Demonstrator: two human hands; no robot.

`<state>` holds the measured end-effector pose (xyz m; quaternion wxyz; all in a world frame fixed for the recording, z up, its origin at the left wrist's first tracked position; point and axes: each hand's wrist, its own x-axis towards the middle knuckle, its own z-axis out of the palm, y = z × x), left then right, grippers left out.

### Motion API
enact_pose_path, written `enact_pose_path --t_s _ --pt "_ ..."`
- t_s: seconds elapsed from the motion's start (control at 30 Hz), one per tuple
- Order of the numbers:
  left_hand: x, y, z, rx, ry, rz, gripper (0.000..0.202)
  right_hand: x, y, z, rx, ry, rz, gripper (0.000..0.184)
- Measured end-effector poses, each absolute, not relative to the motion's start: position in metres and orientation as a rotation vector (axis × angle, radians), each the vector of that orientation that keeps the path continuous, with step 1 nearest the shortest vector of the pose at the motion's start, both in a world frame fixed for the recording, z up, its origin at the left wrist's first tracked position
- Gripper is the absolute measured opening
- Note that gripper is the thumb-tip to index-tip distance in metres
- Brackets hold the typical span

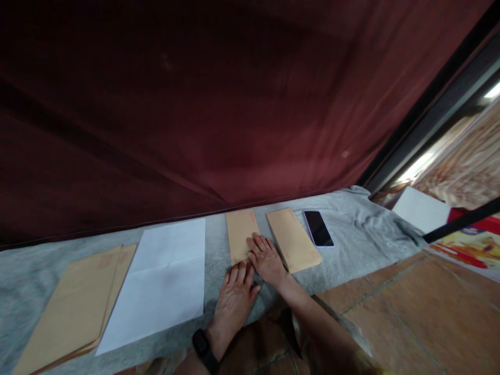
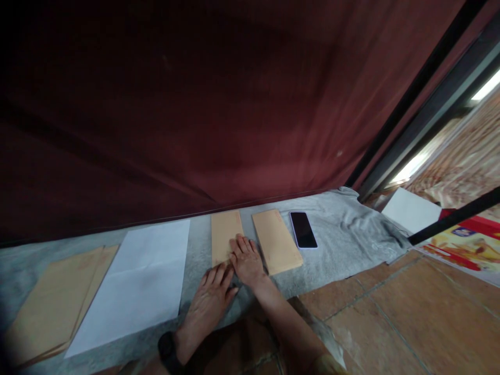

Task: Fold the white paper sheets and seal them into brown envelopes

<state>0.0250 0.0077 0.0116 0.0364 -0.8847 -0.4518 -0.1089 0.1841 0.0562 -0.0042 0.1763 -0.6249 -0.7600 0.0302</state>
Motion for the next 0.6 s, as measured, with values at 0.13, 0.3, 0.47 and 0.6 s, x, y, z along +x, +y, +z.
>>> enact_pose_path --t_s 0.13,0.3,0.47,0.6 --pt "0.029 0.007 0.015 -2.708 -1.397 -0.334 0.034 0.189 0.055 0.005 -1.736 -2.143 0.176 0.046" --pt "0.03 0.009 0.018 -2.7 -1.387 -0.35 0.031 0.188 0.041 0.015 -1.796 -2.096 0.182 0.042" --pt "0.031 0.009 0.024 -2.74 -1.446 -0.22 0.037 0.184 0.028 0.024 -1.857 -2.007 0.274 0.038" --pt "0.031 0.006 0.029 -2.747 -1.497 -0.137 0.043 0.182 0.021 0.028 -1.901 -1.967 0.253 0.039"
